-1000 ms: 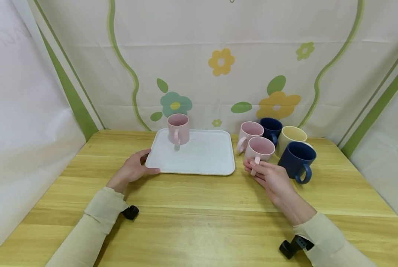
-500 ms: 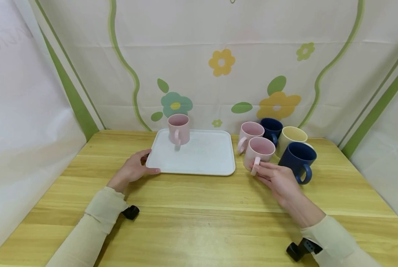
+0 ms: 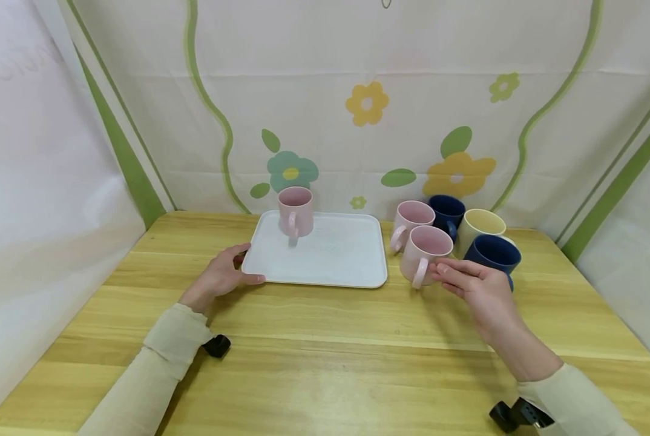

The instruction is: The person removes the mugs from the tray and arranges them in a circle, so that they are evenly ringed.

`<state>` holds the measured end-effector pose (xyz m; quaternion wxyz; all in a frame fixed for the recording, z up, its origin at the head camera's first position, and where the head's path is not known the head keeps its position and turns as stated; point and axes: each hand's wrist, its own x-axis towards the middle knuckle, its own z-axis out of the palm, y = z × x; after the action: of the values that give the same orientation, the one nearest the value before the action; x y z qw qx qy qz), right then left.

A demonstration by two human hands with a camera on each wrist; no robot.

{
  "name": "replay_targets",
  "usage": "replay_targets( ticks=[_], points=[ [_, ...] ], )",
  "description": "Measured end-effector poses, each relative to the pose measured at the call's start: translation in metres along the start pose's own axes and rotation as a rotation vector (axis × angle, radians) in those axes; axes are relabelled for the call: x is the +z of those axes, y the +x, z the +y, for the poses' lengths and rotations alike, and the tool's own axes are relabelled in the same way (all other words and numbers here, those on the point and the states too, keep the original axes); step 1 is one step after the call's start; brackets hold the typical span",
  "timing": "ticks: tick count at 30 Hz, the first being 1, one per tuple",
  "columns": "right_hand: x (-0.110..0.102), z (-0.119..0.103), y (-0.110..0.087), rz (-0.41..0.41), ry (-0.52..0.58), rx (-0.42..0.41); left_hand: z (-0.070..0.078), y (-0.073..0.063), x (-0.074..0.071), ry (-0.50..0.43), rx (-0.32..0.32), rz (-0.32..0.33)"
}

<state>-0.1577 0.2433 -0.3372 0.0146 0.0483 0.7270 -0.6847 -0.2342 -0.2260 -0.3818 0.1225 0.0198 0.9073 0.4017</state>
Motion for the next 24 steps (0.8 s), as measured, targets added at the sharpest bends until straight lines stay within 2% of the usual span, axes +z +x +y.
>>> replay_targets(
  ticks=[4, 8, 18, 24],
  points=[
    [0.004, -0.007, 0.002, -0.054, 0.055, -0.079, 0.001, 0.000, 0.001, -0.001, -0.001, 0.000],
    [0.014, -0.014, 0.008, -0.143, 0.054, -0.110, 0.001, 0.000, 0.002, -0.011, -0.003, 0.004],
    [0.052, -0.022, 0.028, -0.271, -0.082, -0.175, 0.000, 0.000, 0.001, -0.012, 0.003, 0.016],
    [0.078, -0.022, 0.039, -0.309, -0.116, -0.162, 0.000, -0.001, 0.001, -0.010, 0.005, 0.016]
  ],
)
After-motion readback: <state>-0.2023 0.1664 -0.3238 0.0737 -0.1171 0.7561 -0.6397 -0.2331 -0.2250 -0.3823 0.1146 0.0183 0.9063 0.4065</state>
